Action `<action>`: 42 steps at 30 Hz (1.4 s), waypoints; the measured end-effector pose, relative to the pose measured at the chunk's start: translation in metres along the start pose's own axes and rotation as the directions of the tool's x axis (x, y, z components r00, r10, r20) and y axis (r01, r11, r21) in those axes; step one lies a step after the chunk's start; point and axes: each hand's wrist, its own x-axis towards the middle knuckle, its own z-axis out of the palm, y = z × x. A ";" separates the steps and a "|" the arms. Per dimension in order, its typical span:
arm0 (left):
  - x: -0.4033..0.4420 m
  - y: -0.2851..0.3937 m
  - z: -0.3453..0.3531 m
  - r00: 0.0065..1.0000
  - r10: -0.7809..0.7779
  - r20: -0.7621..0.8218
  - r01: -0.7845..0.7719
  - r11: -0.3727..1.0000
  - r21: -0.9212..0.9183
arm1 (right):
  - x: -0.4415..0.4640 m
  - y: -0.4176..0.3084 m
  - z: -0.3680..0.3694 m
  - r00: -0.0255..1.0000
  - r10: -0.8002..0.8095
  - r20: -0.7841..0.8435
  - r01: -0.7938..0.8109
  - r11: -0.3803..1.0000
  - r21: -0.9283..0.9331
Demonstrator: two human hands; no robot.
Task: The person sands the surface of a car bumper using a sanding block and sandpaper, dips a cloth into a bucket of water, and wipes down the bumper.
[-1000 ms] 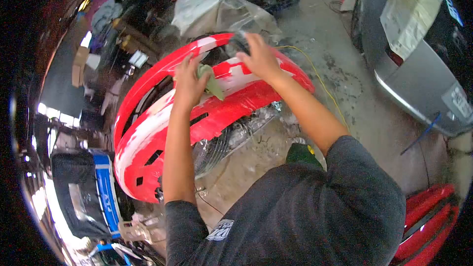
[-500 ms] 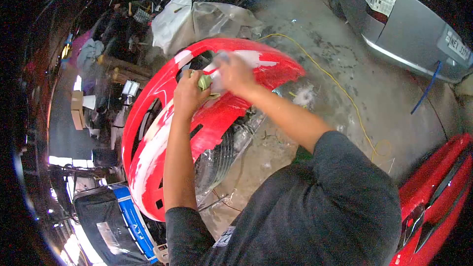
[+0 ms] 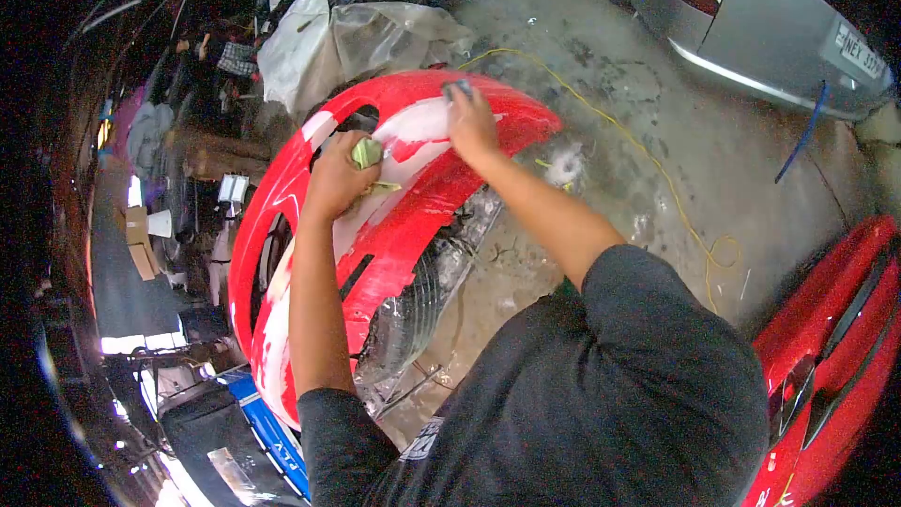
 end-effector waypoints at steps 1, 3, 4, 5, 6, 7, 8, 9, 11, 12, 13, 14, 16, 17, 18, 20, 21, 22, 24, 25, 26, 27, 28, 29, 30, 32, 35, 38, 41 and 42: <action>0.003 -0.002 0.001 1.000 -0.005 0.000 0.005 1.000 -0.012 | -0.015 -0.024 -0.001 0.999 -0.034 -0.012 0.034 0.999 -0.009; 0.011 -0.008 -0.001 0.999 -0.013 0.035 0.017 0.995 -0.097 | -0.055 -0.056 0.001 0.969 -0.244 -0.043 0.246 0.968 0.042; 0.012 -0.015 -0.006 0.996 -0.012 0.086 0.027 0.986 -0.166 | -0.063 -0.064 -0.006 0.951 -0.309 -0.010 0.309 0.950 0.038; 0.013 -0.023 -0.011 0.991 -0.006 0.132 0.037 0.972 -0.234 | -0.066 -0.067 -0.010 0.926 -0.376 0.021 0.375 0.926 0.035; 0.010 -0.032 -0.012 0.979 -0.063 0.195 0.123 0.943 -0.309 | -0.060 -0.058 -0.010 0.939 -0.343 0.003 0.343 0.939 0.030; 0.005 -0.032 -0.015 0.982 -0.058 0.180 0.105 0.959 -0.263 | -0.044 -0.040 -0.008 0.950 -0.311 -0.018 0.312 0.950 0.024; -0.004 -0.031 -0.021 0.985 -0.049 0.168 0.085 0.973 -0.215 | -0.027 -0.022 -0.007 0.960 -0.275 -0.043 0.276 0.961 0.017; -0.011 -0.028 -0.026 0.987 -0.038 0.154 0.063 0.984 -0.166 | -0.006 -0.005 -0.007 0.996 -0.085 -0.039 0.088 0.994 0.072; -0.015 -0.025 -0.027 0.985 -0.064 0.162 0.095 0.977 -0.191 | 0.017 0.039 0.013 0.982 0.116 -0.147 -0.119 0.993 -0.011; -0.012 -0.033 -0.022 0.988 -0.021 0.154 0.053 0.977 -0.206 | 0.008 0.017 0.011 0.981 0.086 -0.175 -0.090 0.996 -0.015; -0.006 -0.040 -0.017 0.989 0.025 0.144 0.007 0.975 -0.222 | -0.008 -0.021 0.010 0.977 0.054 -0.206 -0.060 0.998 -0.021; -0.003 -0.047 -0.012 0.987 0.005 0.159 0.042 0.957 -0.287 | -0.028 -0.051 0.016 0.983 -0.032 -0.179 0.036 0.999 0.024; 0.000 -0.054 -0.008 0.976 0.018 0.217 0.081 0.895 -0.440 | -0.086 -0.108 0.023 0.969 -0.225 -0.107 0.232 0.970 0.066; 0.002 -0.058 -0.006 0.970 0.026 0.240 0.103 0.855 -0.508 | -0.104 -0.125 0.025 0.939 -0.322 -0.119 0.330 0.943 0.048; 0.001 -0.058 -0.002 0.976 0.099 0.196 0.027 0.833 -0.553 | -0.097 -0.117 0.026 0.925 -0.344 -0.161 0.356 0.933 0.053; 0.001 -0.067 0.001 0.979 0.167 0.119 -0.095 0.882 -0.461 | -0.063 -0.081 0.038 0.955 -0.125 -0.271 0.149 0.986 0.071; 0.000 -0.070 0.002 0.977 0.200 0.072 -0.154 0.899 -0.410 | -0.035 -0.045 0.035 0.963 -0.042 -0.267 0.056 0.997 0.045; -0.006 -0.058 -0.006 0.976 0.208 0.060 -0.160 0.880 -0.447 | -0.016 -0.013 0.036 0.935 0.092 -0.343 -0.070 0.995 0.076; -0.009 -0.055 -0.012 0.984 0.131 0.120 -0.045 0.837 -0.546 | -0.014 -0.009 0.045 0.878 0.116 -0.464 -0.128 0.992 0.006; -0.008 -0.056 -0.012 0.984 0.094 0.153 0.016 0.805 -0.594 | -0.029 -0.029 0.052 0.850 0.025 -0.527 -0.077 0.994 -0.076; -0.005 -0.059 -0.009 0.983 0.116 0.142 -0.011 0.808 -0.589 | -0.053 -0.064 0.044 0.915 -0.045 -0.402 0.034 0.999 -0.034; -0.003 -0.064 -0.005 0.982 0.134 0.135 -0.031 0.812 -0.583 | -0.087 -0.088 0.058 0.892 -0.159 -0.423 0.150 0.987 -0.056; -0.004 -0.068 -0.004 0.979 0.150 0.136 -0.045 0.818 -0.574 | -0.110 -0.103 0.059 0.902 -0.192 -0.387 0.196 0.980 -0.029; -0.004 -0.069 -0.004 0.976 0.182 0.119 -0.087 0.827 -0.556 | -0.120 -0.110 0.058 0.905 -0.230 -0.357 0.245 0.969 -0.003; -0.005 -0.066 -0.003 0.971 0.217 0.099 -0.131 0.833 -0.538 | -0.111 -0.102 0.055 0.907 -0.211 -0.364 0.226 0.974 0.000; -0.007 -0.061 -0.003 0.969 0.236 0.068 -0.168 0.840 -0.516 | -0.067 -0.062 0.053 0.877 -0.146 -0.457 0.140 0.989 -0.046; -0.009 -0.058 -0.006 0.963 0.269 0.019 -0.244 0.899 -0.364 | -0.022 -0.016 0.047 0.893 0.199 -0.405 -0.157 0.978 0.135; -0.008 -0.050 -0.012 0.969 0.225 0.099 -0.157 0.877 -0.455 | -0.088 -0.073 0.069 0.882 -0.036 -0.470 0.010 0.998 -0.057; -0.015 -0.050 -0.013 0.973 0.219 0.079 -0.169 0.900 -0.403 | -0.136 -0.103 0.068 0.933 -0.149 -0.327 0.199 0.972 0.127; -0.015 -0.049 -0.013 0.974 0.219 0.053 -0.185 0.910 -0.372 | -0.125 -0.090 0.070 0.915 -0.153 -0.373 0.182 0.982 0.044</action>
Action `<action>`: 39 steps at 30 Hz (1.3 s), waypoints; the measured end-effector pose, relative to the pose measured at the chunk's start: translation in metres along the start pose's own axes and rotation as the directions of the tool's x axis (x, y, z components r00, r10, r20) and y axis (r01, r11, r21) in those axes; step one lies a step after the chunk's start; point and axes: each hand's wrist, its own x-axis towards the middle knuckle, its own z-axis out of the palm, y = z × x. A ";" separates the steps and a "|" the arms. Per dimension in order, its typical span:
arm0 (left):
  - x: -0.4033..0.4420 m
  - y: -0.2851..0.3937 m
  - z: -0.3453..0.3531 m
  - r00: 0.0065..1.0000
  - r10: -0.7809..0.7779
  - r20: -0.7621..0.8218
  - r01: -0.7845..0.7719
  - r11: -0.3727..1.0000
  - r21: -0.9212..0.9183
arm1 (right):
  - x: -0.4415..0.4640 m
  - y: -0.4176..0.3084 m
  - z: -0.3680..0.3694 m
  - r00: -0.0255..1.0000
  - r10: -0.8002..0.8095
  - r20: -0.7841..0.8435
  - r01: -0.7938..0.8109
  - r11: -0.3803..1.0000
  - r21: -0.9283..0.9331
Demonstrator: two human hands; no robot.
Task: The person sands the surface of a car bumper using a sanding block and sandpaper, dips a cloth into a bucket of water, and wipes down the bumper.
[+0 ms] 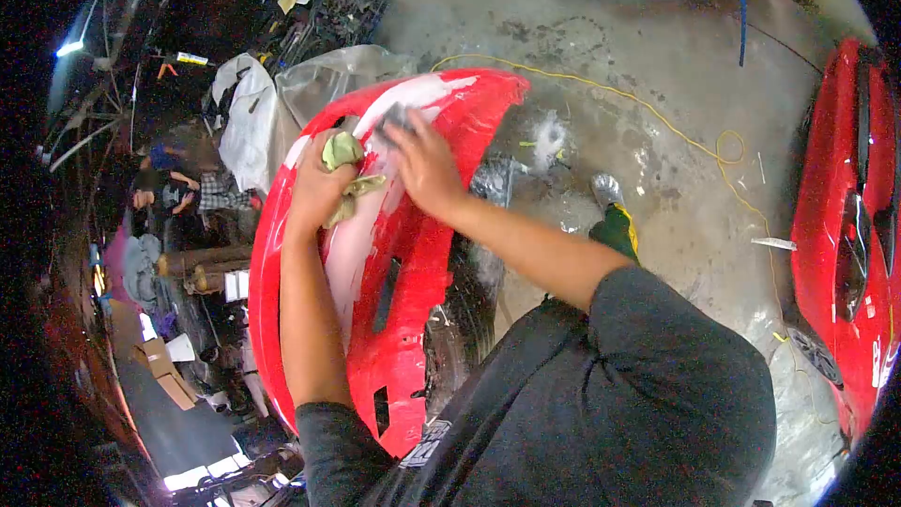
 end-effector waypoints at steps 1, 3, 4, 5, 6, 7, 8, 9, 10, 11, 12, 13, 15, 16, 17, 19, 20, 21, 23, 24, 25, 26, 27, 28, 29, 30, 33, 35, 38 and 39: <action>-0.001 -0.003 0.001 1.000 0.019 -0.014 -0.019 1.000 0.020 | 0.018 0.021 0.005 0.999 -0.013 -0.049 0.009 0.996 -0.085; 0.001 -0.009 0.003 0.997 0.065 -0.048 -0.062 0.996 0.060 | 0.061 0.053 0.009 0.980 0.124 -0.154 -0.144 0.981 -0.127; 0.000 -0.010 0.003 0.997 0.068 -0.047 -0.065 0.995 0.071 | 0.073 0.068 0.012 0.963 0.174 -0.204 -0.204 0.970 -0.135; 0.000 -0.011 0.003 0.997 0.070 -0.044 -0.066 0.994 0.081 | 0.077 0.076 0.015 0.941 0.225 -0.253 -0.266 0.954 -0.140; 0.004 -0.011 0.004 0.996 0.077 -0.038 -0.073 0.993 0.095 | 0.065 0.055 0.013 0.967 0.172 -0.188 -0.200 0.970 -0.137; 0.010 -0.014 0.004 0.995 0.090 -0.047 -0.085 0.991 0.104 | 0.045 0.020 0.008 0.986 0.110 -0.122 -0.126 0.983 -0.134; 0.011 -0.019 0.005 0.994 0.094 -0.055 -0.087 0.990 0.108 | 0.019 -0.008 0.002 0.998 0.003 -0.060 -0.006 0.998 -0.057; 0.007 -0.020 0.006 0.994 0.091 -0.053 -0.084 0.990 0.117 | -0.001 -0.027 -0.005 0.996 -0.093 0.016 0.093 0.995 -0.044; 0.005 -0.020 0.006 0.993 0.102 -0.057 -0.093 0.985 0.145 | 0.001 -0.022 -0.012 0.990 -0.123 0.070 0.128 0.990 -0.063; 0.002 -0.018 0.005 0.995 0.091 -0.040 -0.083 0.983 0.164 | 0.008 -0.013 -0.019 0.980 -0.154 0.125 0.165 0.983 -0.079; 0.001 -0.012 0.004 0.996 0.084 -0.031 -0.077 0.980 0.183 | 0.024 0.011 -0.017 0.989 -0.106 0.099 0.119 0.984 -0.132; 0.001 -0.007 0.003 0.996 0.080 -0.031 -0.072 0.978 0.198 | 0.048 0.048 -0.012 0.995 -0.068 0.073 0.080 0.979 -0.185; -0.001 0.000 0.002 0.999 0.049 -0.015 -0.046 0.985 0.164 | 0.092 0.126 -0.014 0.977 0.178 0.114 -0.163 0.979 -0.126; 0.000 0.002 0.002 0.999 0.035 -0.006 -0.034 0.989 0.146 | 0.094 0.119 -0.016 0.960 0.238 0.150 -0.208 0.959 -0.191; 0.002 0.001 0.002 0.999 0.054 -0.004 -0.052 0.981 0.186 | 0.092 0.112 -0.013 0.938 0.299 0.176 -0.249 0.934 -0.256; 0.006 -0.003 0.005 0.996 0.090 -0.010 -0.085 0.963 0.255 | 0.067 0.081 -0.009 0.968 -0.106 0.230 0.148 0.974 -0.174; 0.006 -0.006 0.007 0.996 0.090 -0.013 -0.083 0.963 0.257 | 0.058 0.035 -0.022 0.952 -0.131 0.278 0.171 0.977 -0.129; 0.006 -0.005 0.009 0.996 0.086 -0.022 -0.078 0.966 0.248 | 0.058 0.016 -0.034 0.924 -0.115 0.366 0.147 0.987 -0.059; -0.001 0.003 0.010 0.997 0.073 -0.040 -0.061 0.971 0.229 | 0.080 0.062 -0.031 0.888 -0.129 0.441 0.177 0.982 -0.068; 0.001 0.005 0.009 0.997 0.062 -0.041 -0.050 0.971 0.236 | 0.098 0.089 -0.024 0.934 0.009 0.358 0.021 0.997 -0.080; 0.001 0.007 0.008 0.998 0.052 -0.038 -0.041 0.969 0.244 | 0.121 0.098 -0.024 0.912 0.186 0.367 -0.151 0.981 -0.124; 0.001 0.008 0.007 0.999 0.039 -0.026 -0.031 0.966 0.255 | 0.115 0.099 -0.018 0.921 0.186 0.343 -0.116 0.970 -0.214; 0.001 0.007 0.005 1.000 0.030 -0.007 -0.027 0.965 0.261 | 0.110 0.078 -0.016 0.932 0.182 0.314 -0.083 0.950 -0.302; 0.003 0.005 0.004 1.000 0.024 0.006 -0.024 0.965 0.263 | 0.096 0.060 -0.012 0.946 0.061 0.317 0.025 0.965 -0.260; 0.005 0.003 0.005 1.000 0.013 0.020 -0.018 0.965 0.261 | 0.080 0.043 -0.011 0.945 -0.058 0.321 0.134 0.967 -0.218; 0.006 0.003 0.007 0.999 0.029 0.019 -0.034 0.963 0.268 | 0.079 0.016 -0.027 0.920 -0.067 0.385 0.160 0.964 -0.214; 0.003 0.007 0.005 0.998 0.063 0.005 -0.062 0.960 0.275 | 0.116 0.075 -0.019 0.915 0.009 0.404 0.051 0.989 -0.138; 0.001 0.009 0.005 0.997 0.082 -0.018 -0.074 0.963 0.258 | 0.130 0.091 -0.012 0.883 0.234 0.408 -0.155 0.964 -0.217; 0.002 0.009 0.003 0.999 0.049 -0.016 -0.042 0.952 0.302 | 0.096 0.031 -0.019 0.922 -0.031 0.386 0.136 0.959 -0.249; 0.004 0.008 0.006 0.999 0.048 -0.011 -0.042 0.954 0.298 | 0.078 0.005 -0.024 0.914 -0.118 0.389 0.211 0.955 -0.206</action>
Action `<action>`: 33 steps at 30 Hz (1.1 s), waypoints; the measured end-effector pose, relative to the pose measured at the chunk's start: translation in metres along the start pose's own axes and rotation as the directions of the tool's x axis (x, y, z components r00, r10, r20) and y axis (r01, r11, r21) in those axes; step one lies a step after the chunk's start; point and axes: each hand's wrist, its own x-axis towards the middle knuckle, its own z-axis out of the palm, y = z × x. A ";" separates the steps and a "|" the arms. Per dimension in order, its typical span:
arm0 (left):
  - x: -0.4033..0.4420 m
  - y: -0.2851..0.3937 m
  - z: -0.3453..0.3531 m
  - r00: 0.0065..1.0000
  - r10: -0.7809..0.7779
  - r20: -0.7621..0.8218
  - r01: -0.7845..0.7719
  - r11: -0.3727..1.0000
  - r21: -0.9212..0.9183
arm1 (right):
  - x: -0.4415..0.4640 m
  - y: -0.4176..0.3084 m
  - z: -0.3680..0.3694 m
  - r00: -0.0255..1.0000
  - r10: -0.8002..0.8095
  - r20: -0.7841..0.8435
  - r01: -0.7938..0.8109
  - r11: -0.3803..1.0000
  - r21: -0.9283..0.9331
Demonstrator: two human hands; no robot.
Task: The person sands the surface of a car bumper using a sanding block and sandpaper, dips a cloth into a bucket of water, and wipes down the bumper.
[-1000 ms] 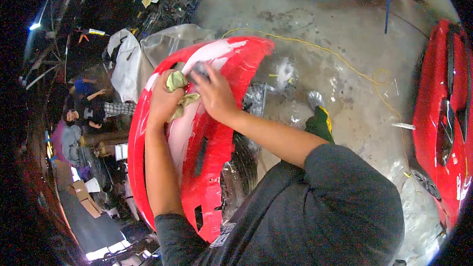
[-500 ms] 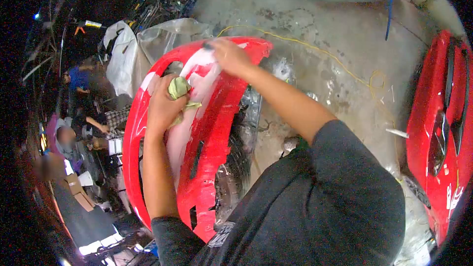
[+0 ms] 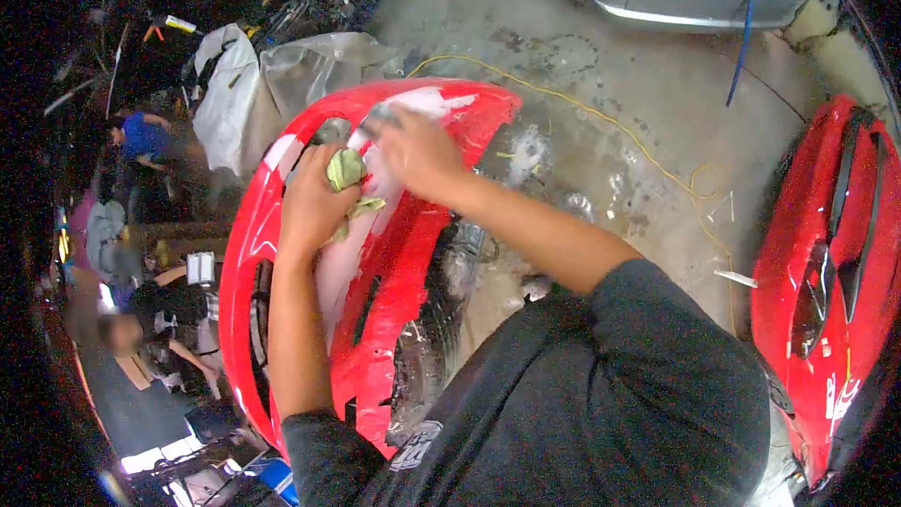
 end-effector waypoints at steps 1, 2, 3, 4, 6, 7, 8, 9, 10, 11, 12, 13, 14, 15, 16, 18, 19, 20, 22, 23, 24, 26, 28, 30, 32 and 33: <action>-0.002 -0.001 0.002 1.000 -0.007 0.008 0.007 1.000 -0.003 | -0.005 0.002 -0.003 0.998 -0.057 0.042 0.056 0.998 0.012; -0.005 -0.003 0.000 1.000 -0.014 0.008 0.014 1.000 -0.001 | -0.008 0.005 -0.008 0.989 -0.121 0.080 0.119 0.992 0.030; -0.007 -0.001 -0.001 1.000 -0.017 0.000 0.017 1.000 -0.005 | -0.001 0.021 -0.005 0.997 -0.038 0.063 0.034 0.998 0.061; -0.009 0.002 -0.002 0.999 -0.023 -0.024 0.023 1.000 0.011 | 0.013 0.047 0.001 0.998 0.036 0.052 -0.041 0.995 0.091; -0.013 0.010 -0.002 0.998 -0.036 -0.051 0.039 0.998 0.045 | 0.051 0.101 0.003 0.895 0.362 0.262 -0.407 0.902 0.144; -0.013 0.015 -0.003 0.997 -0.070 -0.043 0.074 0.990 0.119 | 0.063 0.123 0.008 0.747 0.527 0.405 -0.616 0.778 0.123; -0.011 0.018 -0.003 0.995 -0.080 -0.055 0.088 0.984 0.154 | 0.064 0.138 0.014 0.757 0.501 0.418 -0.599 0.788 0.141; -0.011 0.021 -0.002 0.994 -0.092 -0.065 0.103 0.976 0.192 | 0.064 0.152 0.021 0.765 0.476 0.434 -0.585 0.795 0.161; -0.008 0.025 0.001 0.991 -0.108 -0.076 0.123 0.966 0.227 | 0.067 0.158 0.024 0.772 0.447 0.452 -0.569 0.802 0.179; -0.001 0.029 0.005 0.984 -0.162 -0.080 0.177 0.952 0.248 | 0.056 0.160 0.033 0.917 0.289 0.275 -0.308 0.951 0.030; 0.006 0.032 0.011 0.976 -0.189 -0.105 0.210 0.949 0.235 | 0.050 0.140 0.029 0.973 0.141 0.181 -0.177 0.964 0.199; 0.014 0.036 0.018 0.967 -0.221 -0.126 0.245 0.944 0.221 | 0.051 0.106 0.010 0.990 0.017 0.138 -0.045 0.977 0.207; 0.022 0.041 0.026 0.954 -0.263 -0.145 0.289 0.936 0.202 | 0.051 0.087 0.001 0.983 -0.024 0.183 -0.022 0.969 0.245; 0.031 0.045 0.034 0.934 -0.278 -0.223 0.320 0.930 0.180 | 0.053 0.090 -0.008 0.950 -0.078 0.301 -0.011 0.959 0.283; 0.043 0.048 0.041 0.911 -0.309 -0.274 0.356 0.924 0.139 | 0.061 0.099 -0.014 0.901 -0.141 0.410 0.000 0.946 0.325; 0.064 0.051 0.054 0.860 -0.360 -0.362 0.412 0.908 0.077 | 0.069 0.140 -0.029 0.820 -0.253 0.514 -0.003 0.895 0.446; 0.076 0.053 0.061 0.840 -0.352 -0.412 0.417 0.906 0.075 | 0.072 0.162 -0.037 0.776 -0.308 0.550 -0.012 0.865 0.501; 0.086 0.055 0.066 0.831 -0.372 -0.415 0.438 0.896 0.075 | 0.069 0.185 -0.039 0.773 -0.306 0.556 -0.021 0.864 0.504; 0.099 0.058 0.071 0.801 -0.412 -0.435 0.485 0.872 0.068 | 0.066 0.212 -0.042 0.761 -0.314 0.568 -0.023 0.861 0.508; 0.100 0.057 0.072 0.777 -0.455 -0.435 0.514 0.858 0.020 | 0.068 0.212 -0.038 0.760 -0.334 0.558 0.011 0.865 0.502; 0.099 0.056 0.067 0.748 -0.466 -0.473 0.531 0.847 0.005 | 0.082 0.195 -0.034 0.733 -0.436 0.521 0.110 0.833 0.542; 0.089 0.055 0.058 0.696 -0.481 -0.534 0.556 0.831 -0.024 | 0.110 0.151 -0.023 0.661 -0.612 0.435 0.288 0.742 0.605; 0.059 0.048 0.048 0.602 -0.579 -0.550 0.704 0.710 0.021 | 0.118 0.136 -0.016 0.596 -0.657 0.462 0.332 0.725 0.604; 0.016 0.039 0.035 0.423 -0.662 -0.618 0.838 0.546 -0.012 | 0.132 0.137 -0.018 0.543 -0.606 0.581 0.221 0.771 0.597; -0.028 0.027 0.026 0.247 -0.660 -0.710 0.888 0.448 -0.107 | 0.128 0.175 -0.023 0.529 -0.594 0.606 0.210 0.784 0.585; -0.038 0.032 0.024 0.168 -0.653 -0.738 0.905 0.399 -0.148 | 0.123 0.204 -0.023 0.502 -0.621 0.602 0.248 0.770 0.588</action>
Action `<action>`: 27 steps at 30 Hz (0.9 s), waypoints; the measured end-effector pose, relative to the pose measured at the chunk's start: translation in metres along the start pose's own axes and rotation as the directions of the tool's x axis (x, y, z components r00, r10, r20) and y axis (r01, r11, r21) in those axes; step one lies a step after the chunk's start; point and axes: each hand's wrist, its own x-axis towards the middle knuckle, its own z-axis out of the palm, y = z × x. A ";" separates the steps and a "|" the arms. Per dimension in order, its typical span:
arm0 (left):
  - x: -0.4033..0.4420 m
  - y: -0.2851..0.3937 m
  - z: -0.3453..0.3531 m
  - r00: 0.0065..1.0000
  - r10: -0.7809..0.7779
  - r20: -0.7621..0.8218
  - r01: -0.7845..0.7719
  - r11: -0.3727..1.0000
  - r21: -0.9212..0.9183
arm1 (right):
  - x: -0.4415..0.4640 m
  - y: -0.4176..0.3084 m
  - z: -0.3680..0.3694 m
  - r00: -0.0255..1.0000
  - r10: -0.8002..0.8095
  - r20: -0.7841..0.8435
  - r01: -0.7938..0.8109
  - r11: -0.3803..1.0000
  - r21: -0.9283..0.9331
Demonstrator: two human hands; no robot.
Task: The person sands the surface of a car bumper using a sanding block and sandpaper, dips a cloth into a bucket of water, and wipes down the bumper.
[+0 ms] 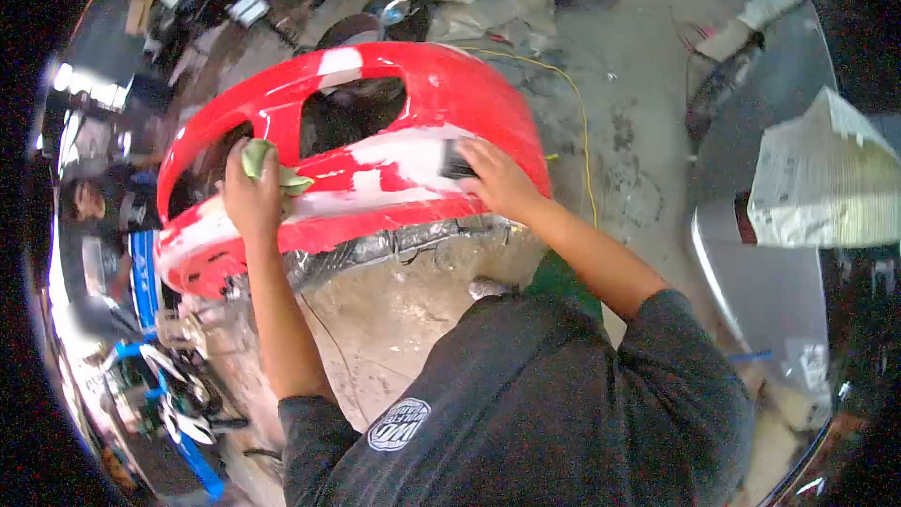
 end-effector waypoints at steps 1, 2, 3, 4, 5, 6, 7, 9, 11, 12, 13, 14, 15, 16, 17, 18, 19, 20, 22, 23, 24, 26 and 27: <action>-0.002 -0.006 -0.005 0.996 -0.065 -0.058 0.065 0.998 0.009 | 0.000 0.008 -0.005 0.999 -0.034 0.024 0.035 0.999 -0.027; -0.005 -0.023 0.005 0.991 -0.115 -0.069 0.111 0.992 -0.060 | 0.006 0.015 -0.002 0.995 -0.092 0.030 0.093 0.995 -0.040; -0.004 -0.029 0.008 0.990 -0.124 -0.066 0.121 0.991 -0.055 | 0.015 0.015 -0.002 0.989 -0.146 0.027 0.147 0.988 -0.050; -0.002 -0.029 0.010 0.989 -0.134 -0.065 0.130 0.990 -0.052 | 0.029 0.009 -0.008 0.979 -0.202 0.023 0.203 0.977 -0.061; -0.002 -0.029 0.013 0.986 -0.152 -0.064 0.149 0.988 -0.050 | 0.048 0.005 -0.011 0.955 -0.290 0.061 0.293 0.955 -0.042; -0.002 -0.030 0.014 0.981 -0.184 -0.067 0.180 0.982 -0.054 | 0.079 -0.014 -0.015 0.921 -0.377 0.101 0.381 0.925 -0.016; -0.004 -0.029 0.017 0.977 -0.184 -0.107 0.178 0.982 -0.064 | 0.105 -0.027 -0.019 0.874 -0.466 0.141 0.469 0.883 0.014; -0.003 -0.048 0.026 0.976 -0.161 -0.149 0.159 0.987 -0.026 | 0.133 -0.041 -0.019 0.861 -0.486 0.151 0.477 0.874 0.096; -0.004 -0.034 0.017 0.971 -0.217 -0.104 0.203 0.970 -0.137 | 0.125 -0.028 -0.020 0.839 -0.523 0.151 0.507 0.852 0.134; -0.004 -0.030 0.018 0.973 -0.193 -0.128 0.171 0.972 -0.162 | 0.113 -0.004 -0.022 0.821 -0.557 0.126 0.544 0.830 0.124; -0.004 -0.029 0.017 0.968 -0.215 -0.132 0.199 0.972 -0.126 | 0.102 0.022 -0.022 0.801 -0.591 0.096 0.581 0.806 0.113; -0.004 -0.029 0.016 0.967 -0.226 -0.122 0.211 0.970 -0.124 | 0.088 0.050 -0.024 0.791 -0.604 0.101 0.589 0.795 0.145; -0.003 -0.027 0.015 0.966 -0.234 -0.112 0.220 0.968 -0.124 | 0.073 0.081 -0.026 0.781 -0.616 0.105 0.595 0.784 0.175; -0.002 -0.021 0.013 0.966 -0.234 -0.112 0.219 0.967 -0.130 | 0.072 0.087 -0.032 0.775 -0.622 0.110 0.596 0.777 0.202; -0.001 -0.015 0.012 0.968 -0.228 -0.104 0.213 0.968 -0.137 | 0.073 0.088 -0.023 0.753 -0.651 0.089 0.633 0.755 0.171; -0.002 -0.020 0.016 0.960 -0.247 -0.129 0.235 0.967 -0.102 | 0.092 0.062 -0.016 0.731 -0.680 0.061 0.669 0.731 0.136; -0.001 -0.016 0.014 0.956 -0.267 -0.119 0.258 0.962 -0.086 | 0.115 0.029 -0.011 0.708 -0.706 0.037 0.700 0.707 0.102; 0.000 -0.012 0.012 0.958 -0.260 -0.117 0.251 0.964 -0.092 | 0.144 -0.019 -0.009 0.718 -0.690 0.098 0.681 0.724 0.107; -0.003 -0.016 0.013 0.961 -0.255 -0.102 0.250 0.966 -0.060 | 0.160 -0.052 -0.003 0.730 -0.668 0.144 0.659 0.744 0.106; -0.002 -0.022 0.013 0.978 -0.185 -0.099 0.185 0.983 -0.008 | 0.161 -0.052 0.002 0.731 -0.672 0.123 0.664 0.741 0.099; -0.003 -0.033 0.017 0.990 -0.112 -0.089 0.115 0.993 0.039 | 0.159 -0.051 0.007 0.733 -0.672 0.104 0.667 0.740 0.088; -0.006 -0.039 0.021 0.992 -0.043 -0.118 0.057 0.991 0.118 | 0.123 -0.006 -0.009 0.740 -0.661 0.123 0.655 0.750 0.085; -0.007 -0.038 0.023 0.989 -0.044 -0.139 0.062 0.990 0.130 | 0.096 0.040 -0.015 0.719 -0.683 0.130 0.670 0.731 0.133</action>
